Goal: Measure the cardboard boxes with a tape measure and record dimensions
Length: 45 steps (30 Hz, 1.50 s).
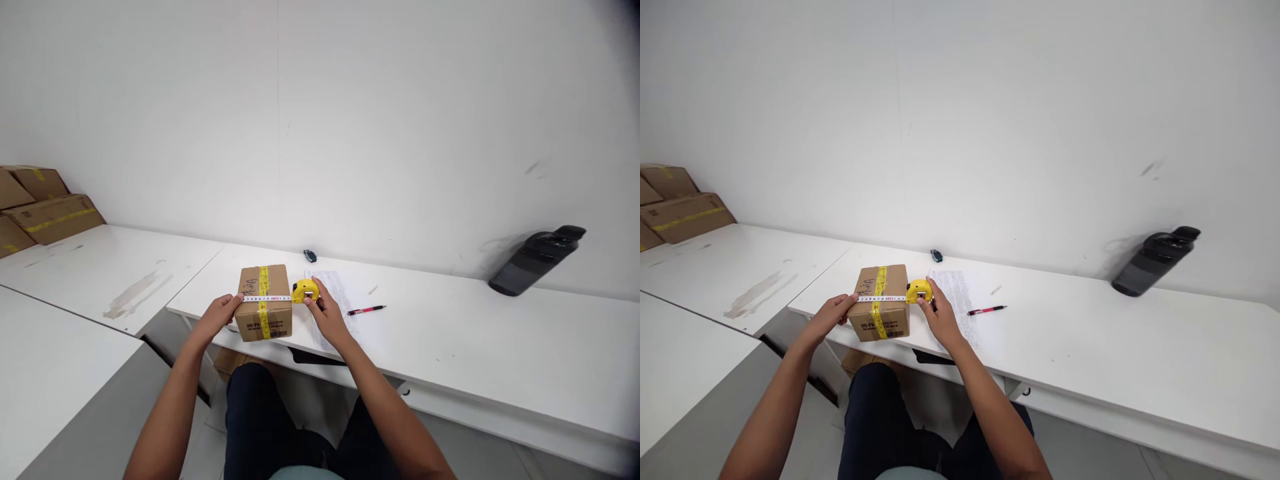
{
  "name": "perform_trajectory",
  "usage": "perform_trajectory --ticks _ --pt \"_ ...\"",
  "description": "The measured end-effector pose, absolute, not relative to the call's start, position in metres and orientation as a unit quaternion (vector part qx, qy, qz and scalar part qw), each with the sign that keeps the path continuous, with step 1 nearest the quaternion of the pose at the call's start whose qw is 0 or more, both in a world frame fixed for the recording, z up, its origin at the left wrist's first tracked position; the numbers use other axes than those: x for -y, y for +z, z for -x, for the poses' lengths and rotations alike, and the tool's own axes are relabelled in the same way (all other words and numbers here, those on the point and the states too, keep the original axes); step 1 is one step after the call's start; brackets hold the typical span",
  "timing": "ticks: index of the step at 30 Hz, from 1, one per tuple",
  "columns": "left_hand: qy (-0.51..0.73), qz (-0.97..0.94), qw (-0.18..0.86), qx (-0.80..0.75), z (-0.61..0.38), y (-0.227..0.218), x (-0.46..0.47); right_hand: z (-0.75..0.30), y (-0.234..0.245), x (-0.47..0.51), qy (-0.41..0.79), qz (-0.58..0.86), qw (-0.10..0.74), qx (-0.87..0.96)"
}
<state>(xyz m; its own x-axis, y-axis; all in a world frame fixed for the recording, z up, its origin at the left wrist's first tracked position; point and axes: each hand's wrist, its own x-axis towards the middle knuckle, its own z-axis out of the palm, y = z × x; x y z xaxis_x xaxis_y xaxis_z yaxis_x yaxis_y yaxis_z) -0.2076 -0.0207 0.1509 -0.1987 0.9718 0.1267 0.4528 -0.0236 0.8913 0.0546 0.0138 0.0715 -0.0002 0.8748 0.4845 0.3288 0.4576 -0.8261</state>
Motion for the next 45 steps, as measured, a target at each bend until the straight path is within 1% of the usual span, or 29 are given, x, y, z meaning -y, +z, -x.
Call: perform_trajectory --ticks 5,8,11,14,15,17,19,21,23,26,28,30,33,36,42,45 --pt "0.429 -0.588 0.293 -0.620 0.218 0.170 0.032 -0.062 0.084 -0.001 0.266 0.458 0.552 0.645" --pt "0.426 -0.612 0.298 -0.596 0.223 0.178 0.048 -0.069 0.083 0.029 0.260 0.448 0.548 0.657" --pt "0.422 -0.622 0.338 -0.566 0.203 0.158 0.074 -0.070 0.061 0.074 0.238 0.399 0.551 0.693" --pt "0.361 -0.616 0.448 -0.539 0.155 0.107 0.103 -0.065 0.024 0.117 0.230 0.364 0.555 0.712" --pt "0.365 -0.594 0.486 -0.528 0.138 0.089 0.110 -0.063 0.013 0.127 0.244 0.371 0.552 0.706" --pt "0.360 -0.509 0.617 -0.480 0.107 0.058 0.120 -0.062 -0.004 0.140 0.272 0.402 0.532 0.694" --pt "0.359 -0.413 0.723 -0.422 0.086 0.042 0.122 -0.069 -0.010 0.143 0.254 0.425 0.506 0.706" --pt "0.377 -0.372 0.753 -0.391 0.072 0.041 0.114 -0.083 -0.004 0.138 0.186 0.427 0.473 0.748" --pt "0.420 -0.384 0.721 -0.395 0.061 0.048 0.096 -0.101 0.010 0.124 0.124 0.411 0.421 0.799" --pt "0.466 -0.427 0.665 -0.398 0.046 0.060 0.058 -0.134 0.035 0.086 0.073 0.403 0.315 0.856" --pt "0.467 -0.496 0.616 -0.395 0.036 0.061 0.031 -0.158 0.048 0.050 0.051 0.487 0.246 0.837" --pt "0.451 -0.581 0.544 -0.404 0.026 0.056 0.007 -0.183 0.056 0.010 0.051 0.647 0.158 0.744" --pt "0.427 -0.648 0.468 -0.423 0.012 0.044 -0.019 -0.213 0.057 -0.037 0.069 0.692 0.129 0.707" --pt "0.425 -0.656 0.452 -0.430 0.005 0.033 -0.032 -0.226 0.051 -0.054 0.094 0.677 0.162 0.712" --pt "0.437 -0.648 0.450 -0.433 0.008 0.025 -0.038 -0.204 0.032 -0.038 0.156 0.635 0.340 0.676" --pt "0.430 -0.648 0.460 -0.428 0.009 0.023 -0.038 -0.188 0.022 -0.030 0.219 0.606 0.398 0.653"
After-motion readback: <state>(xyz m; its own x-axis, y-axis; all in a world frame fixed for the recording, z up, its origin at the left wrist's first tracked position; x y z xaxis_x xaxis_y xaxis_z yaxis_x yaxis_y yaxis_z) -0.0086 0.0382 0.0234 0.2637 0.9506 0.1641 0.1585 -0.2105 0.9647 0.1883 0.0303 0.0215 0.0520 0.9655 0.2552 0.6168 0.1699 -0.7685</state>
